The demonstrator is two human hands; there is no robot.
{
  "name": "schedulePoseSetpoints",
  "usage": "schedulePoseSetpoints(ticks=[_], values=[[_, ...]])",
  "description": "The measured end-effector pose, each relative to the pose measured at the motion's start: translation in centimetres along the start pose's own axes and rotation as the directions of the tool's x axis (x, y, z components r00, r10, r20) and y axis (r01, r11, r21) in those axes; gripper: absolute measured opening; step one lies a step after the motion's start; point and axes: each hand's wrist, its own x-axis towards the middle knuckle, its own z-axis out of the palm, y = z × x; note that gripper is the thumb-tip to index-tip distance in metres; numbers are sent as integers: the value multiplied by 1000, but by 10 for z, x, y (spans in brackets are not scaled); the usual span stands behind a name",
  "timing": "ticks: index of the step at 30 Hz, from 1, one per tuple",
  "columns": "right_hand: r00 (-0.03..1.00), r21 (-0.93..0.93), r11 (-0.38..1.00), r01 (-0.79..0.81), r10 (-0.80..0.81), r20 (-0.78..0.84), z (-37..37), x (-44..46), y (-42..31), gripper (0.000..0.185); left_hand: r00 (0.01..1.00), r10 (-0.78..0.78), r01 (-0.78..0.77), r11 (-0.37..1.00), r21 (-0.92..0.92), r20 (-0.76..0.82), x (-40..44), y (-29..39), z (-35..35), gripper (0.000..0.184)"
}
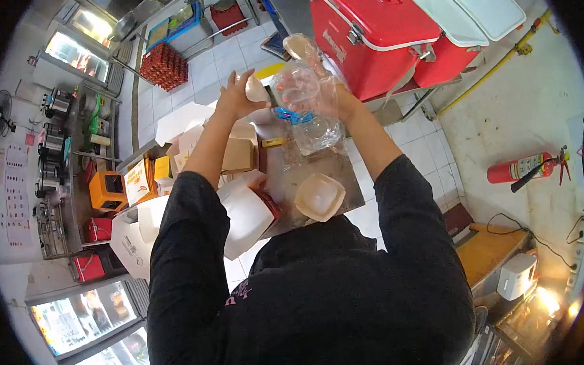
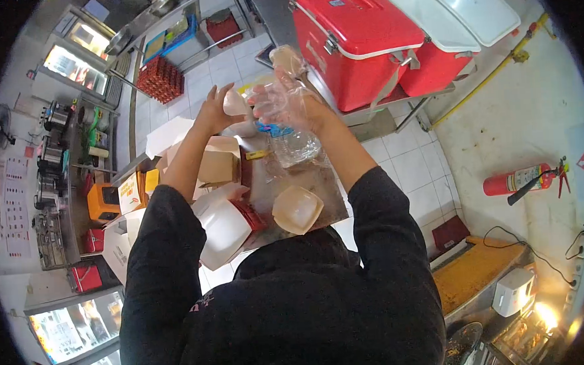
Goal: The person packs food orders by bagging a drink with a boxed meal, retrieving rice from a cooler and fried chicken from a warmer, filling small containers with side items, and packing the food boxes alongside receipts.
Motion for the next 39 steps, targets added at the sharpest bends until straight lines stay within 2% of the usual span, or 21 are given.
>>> schedulePoseSetpoints(ticks=[1,3,5,6,8,9,11,13,16,18,19,20,23,24,25,27,30,32,33,36,39], values=[[1000,-26,1000,16,-16,-22,-5,-4,1,70,997,-73,71,982,-175,-5,0,-2,7,92],[999,-45,999,28,-30,-44,-11,-14,4,64,995,-98,103,967,-235,32,3,-11,2,85],[955,-130,967,218,-239,-176,-17,-29,7,58,973,-223,232,915,-329,67,-1,-1,-24,66],[956,-125,968,217,-237,-176,-35,-31,9,58,972,-224,235,916,-325,70,-3,-10,-27,66],[959,124,971,204,-172,-225,-75,-32,17,44,967,-254,221,891,-396,-30,-10,-41,-41,64],[960,131,971,201,-169,-221,-74,-34,19,44,939,-343,282,788,-547,-10,-16,-41,-58,62],[899,128,987,96,-31,-437,-67,-38,26,37,873,-485,376,605,-702,50,-31,-22,-109,59],[922,90,996,-4,39,-386,-106,-3,57,35,832,-550,429,549,-717,77,-48,2,-156,58],[906,-60,980,-189,150,-396,-84,19,75,38,824,-562,383,464,-799,69,-67,-3,-178,58],[981,-266,963,39,-87,-172,-49,31,77,50,801,-582,355,272,-895,141,-74,-6,-181,58],[990,-265,955,133,-143,-20,-51,34,78,62,810,-562,331,201,-922,168,-76,1,-179,59],[992,-259,958,120,-129,-17,-33,33,69,62,801,-573,340,197,-920,173,-76,4,-172,59],[978,-537,843,-14,-100,-182,33,25,21,76,860,-379,245,-282,-927,343,-73,-6,-137,58],[968,-663,727,181,-249,-9,35,34,10,79,870,-298,248,-425,-870,394,-71,-14,-120,55],[913,-734,566,375,-364,186,40,41,1,81,867,-309,239,-431,-870,392,-68,-22,-102,55],[918,-793,478,379,-302,256,62,42,-13,86,776,-162,398,-624,-673,609,-66,-37,-65,54],[905,-851,321,414,-240,350,70,62,-4,99,677,-246,435,-627,-646,694,-60,-23,-26,56],[952,-957,32,288,-122,282,81,70,2,94,680,-255,463,-578,-672,687,-54,0,-27,58],[991,-992,20,129,-30,128,102,65,-4,97,676,-271,497,-518,-696,685,-54,8,-30,60],[967,-969,106,221,-155,204,61,98,23,97,593,-307,549,-523,-652,745,-53,-5,-11,61],[939,-970,44,239,-266,219,32,119,41,100,632,-241,591,-465,-659,737,-42,-16,-6,61]])
